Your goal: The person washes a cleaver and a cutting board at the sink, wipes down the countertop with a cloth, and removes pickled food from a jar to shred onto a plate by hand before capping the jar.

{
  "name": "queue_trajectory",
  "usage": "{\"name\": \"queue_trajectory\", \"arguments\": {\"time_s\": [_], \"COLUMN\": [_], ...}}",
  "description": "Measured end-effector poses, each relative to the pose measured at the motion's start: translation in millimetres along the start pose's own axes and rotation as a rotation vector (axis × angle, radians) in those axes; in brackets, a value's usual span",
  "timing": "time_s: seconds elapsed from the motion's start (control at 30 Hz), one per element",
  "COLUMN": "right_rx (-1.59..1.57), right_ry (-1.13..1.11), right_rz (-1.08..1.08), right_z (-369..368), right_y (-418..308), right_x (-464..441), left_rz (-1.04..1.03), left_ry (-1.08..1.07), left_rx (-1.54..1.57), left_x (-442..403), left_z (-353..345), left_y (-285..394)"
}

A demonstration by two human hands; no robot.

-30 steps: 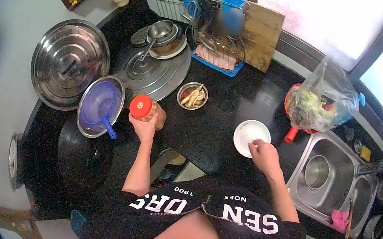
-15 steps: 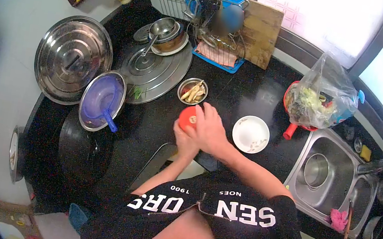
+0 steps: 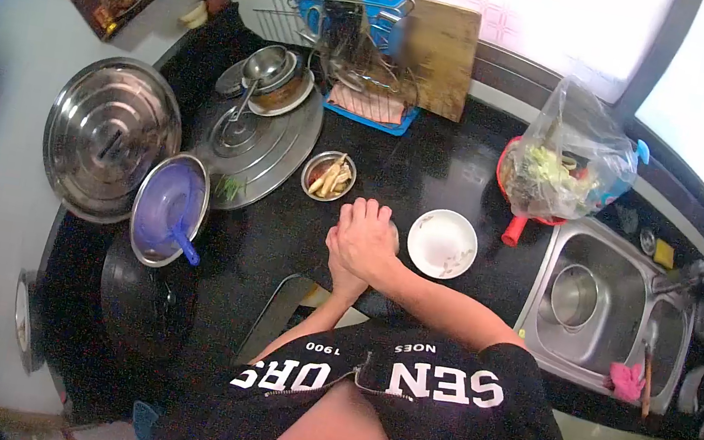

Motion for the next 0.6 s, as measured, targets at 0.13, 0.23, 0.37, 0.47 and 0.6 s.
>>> {"name": "queue_trajectory", "arguments": {"time_s": [0.13,0.23,0.37,0.47,0.6], "right_rx": [-0.004,-0.005,0.018,-0.203,-0.403], "right_ry": [0.036,0.036,-0.076,-0.016,0.033], "right_rz": [0.011,0.012,0.213,0.405,0.69], "right_z": [-1.4,0.5,7.0,12.4,10.5], "right_y": [1.2,2.3,11.5,23.9,32.6], "right_x": [0.1,-0.2,7.8,8.9,3.4], "left_rz": [-0.039,-0.049,-0.057,-0.134,-0.44], "left_ry": [-0.034,-0.085,-0.277,-0.381,-0.465], "left_rx": [-0.039,-0.124,0.097,0.214,-0.048], "left_x": [-2.4,-5.6,-18.3,-29.5,-39.6], "left_z": [-2.5,-1.5,12.8,11.5,-1.5], "left_y": [-9.3,-14.4,-3.0,-3.6,-31.8]}}
Point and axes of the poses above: each hand's wrist, its own x-axis away from the middle knuckle, its own z-axis out of the back of the hand, y = z × x, the point moved 3 cm from there along -x, towards the middle knuckle, and after that the axes turned 3 degrees about -y, right-handed, at the moved point
